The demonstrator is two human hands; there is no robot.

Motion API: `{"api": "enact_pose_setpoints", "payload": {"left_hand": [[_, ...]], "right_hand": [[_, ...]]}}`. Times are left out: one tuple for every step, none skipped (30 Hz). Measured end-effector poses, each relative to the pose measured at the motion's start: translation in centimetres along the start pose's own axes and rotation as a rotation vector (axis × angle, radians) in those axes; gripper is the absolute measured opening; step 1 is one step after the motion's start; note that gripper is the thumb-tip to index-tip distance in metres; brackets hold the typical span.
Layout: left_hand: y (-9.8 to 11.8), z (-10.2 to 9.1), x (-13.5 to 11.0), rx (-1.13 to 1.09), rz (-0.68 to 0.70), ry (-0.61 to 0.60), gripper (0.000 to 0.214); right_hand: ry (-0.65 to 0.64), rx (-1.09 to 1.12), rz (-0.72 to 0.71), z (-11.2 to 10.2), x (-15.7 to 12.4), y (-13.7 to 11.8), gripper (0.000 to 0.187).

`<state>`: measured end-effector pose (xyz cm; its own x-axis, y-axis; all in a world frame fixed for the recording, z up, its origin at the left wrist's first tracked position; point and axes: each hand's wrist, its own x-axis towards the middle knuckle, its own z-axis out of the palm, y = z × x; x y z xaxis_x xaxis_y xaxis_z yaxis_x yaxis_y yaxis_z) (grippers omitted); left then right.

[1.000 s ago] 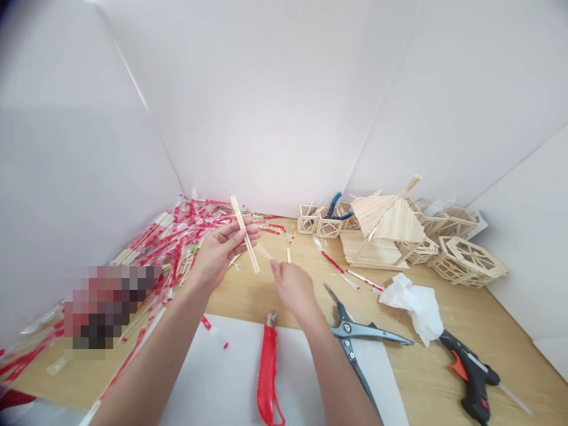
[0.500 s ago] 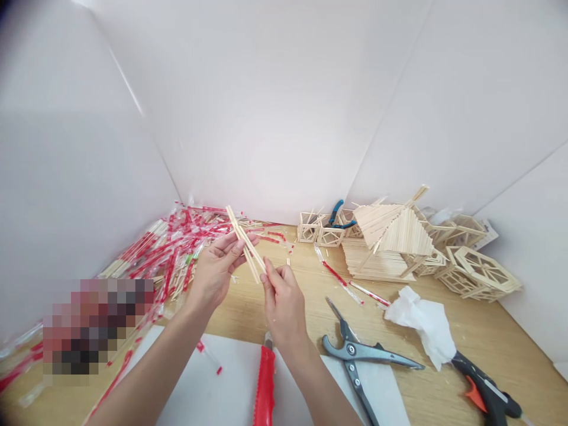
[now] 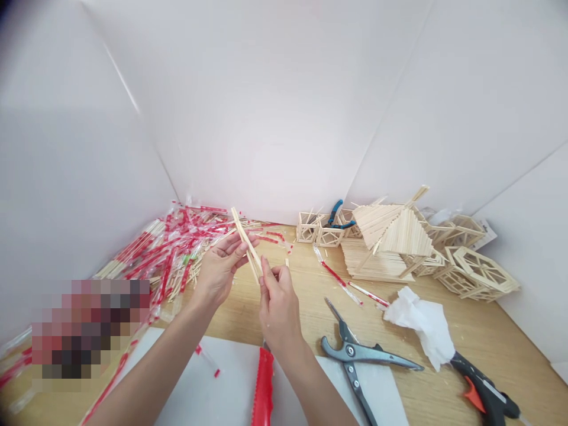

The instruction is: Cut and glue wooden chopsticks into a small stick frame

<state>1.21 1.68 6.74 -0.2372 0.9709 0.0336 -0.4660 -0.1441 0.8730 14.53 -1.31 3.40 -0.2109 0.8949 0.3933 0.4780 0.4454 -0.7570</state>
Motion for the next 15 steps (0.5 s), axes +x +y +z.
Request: {"api": "enact_pose_setpoints", "payload": {"left_hand": [[0.0,0.0,0.0,-0.003,-0.004,-0.001,0.04],[0.0,0.0,0.0,-0.006,-0.007,-0.001,0.04],[0.0,0.0,0.0,-0.011,-0.009,0.0,0.039],[0.0,0.0,0.0,-0.017,-0.011,0.003,0.038],[0.0,0.0,0.0,-0.024,-0.015,0.005,0.038],[0.0,0.0,0.1,-0.032,-0.018,0.006,0.037],[0.0,0.0,0.1,-0.04,-0.021,0.003,0.037],[-0.1,0.0,0.1,-0.048,-0.023,-0.001,0.036],[-0.1,-0.1,0.1,-0.056,-0.026,-0.005,0.036],[-0.1,-0.1,0.2,-0.065,-0.027,-0.005,0.035],[-0.1,-0.1,0.2,-0.075,-0.028,-0.003,0.034],[-0.1,-0.1,0.2,-0.082,-0.03,0.0,0.033],[-0.1,-0.1,0.3,-0.087,-0.033,0.002,0.033],[-0.1,-0.1,0.3,-0.09,-0.037,0.002,0.032],[-0.1,-0.1,0.3,-0.092,-0.04,0.002,0.031]], "right_hand": [[0.0,-0.012,-0.004,0.1,-0.1,0.0,0.044],[-0.003,-0.025,-0.003,0.2,-0.1,0.0,0.044],[-0.009,-0.037,-0.001,0.2,-0.2,-0.1,0.045],[-0.02,-0.046,0.001,0.2,-0.2,-0.2,0.046],[-0.034,-0.052,0.0,0.2,-0.3,-0.3,0.048],[-0.048,-0.053,-0.004,0.2,-0.3,-0.5,0.049],[-0.061,-0.046,-0.013,0.1,-0.4,-0.6,0.05],[-0.074,-0.029,-0.025,0.1,-0.4,-0.8,0.051],[-0.087,-0.001,-0.033,0.0,-0.4,-0.9,0.051],[-0.099,0.038,-0.032,-0.1,-0.3,-1.0,0.05],[-0.11,0.089,-0.02,-0.2,-0.3,-1.0,0.049],[-0.116,0.146,0.004,-0.2,-0.2,-1.0,0.046],[-0.116,0.207,0.043,-0.3,-0.2,-1.0,0.044],[-0.116,0.268,0.09,-0.4,-0.1,-1.0,0.042],[-0.113,0.324,0.137,-0.4,-0.1,-0.9,0.04]]}}
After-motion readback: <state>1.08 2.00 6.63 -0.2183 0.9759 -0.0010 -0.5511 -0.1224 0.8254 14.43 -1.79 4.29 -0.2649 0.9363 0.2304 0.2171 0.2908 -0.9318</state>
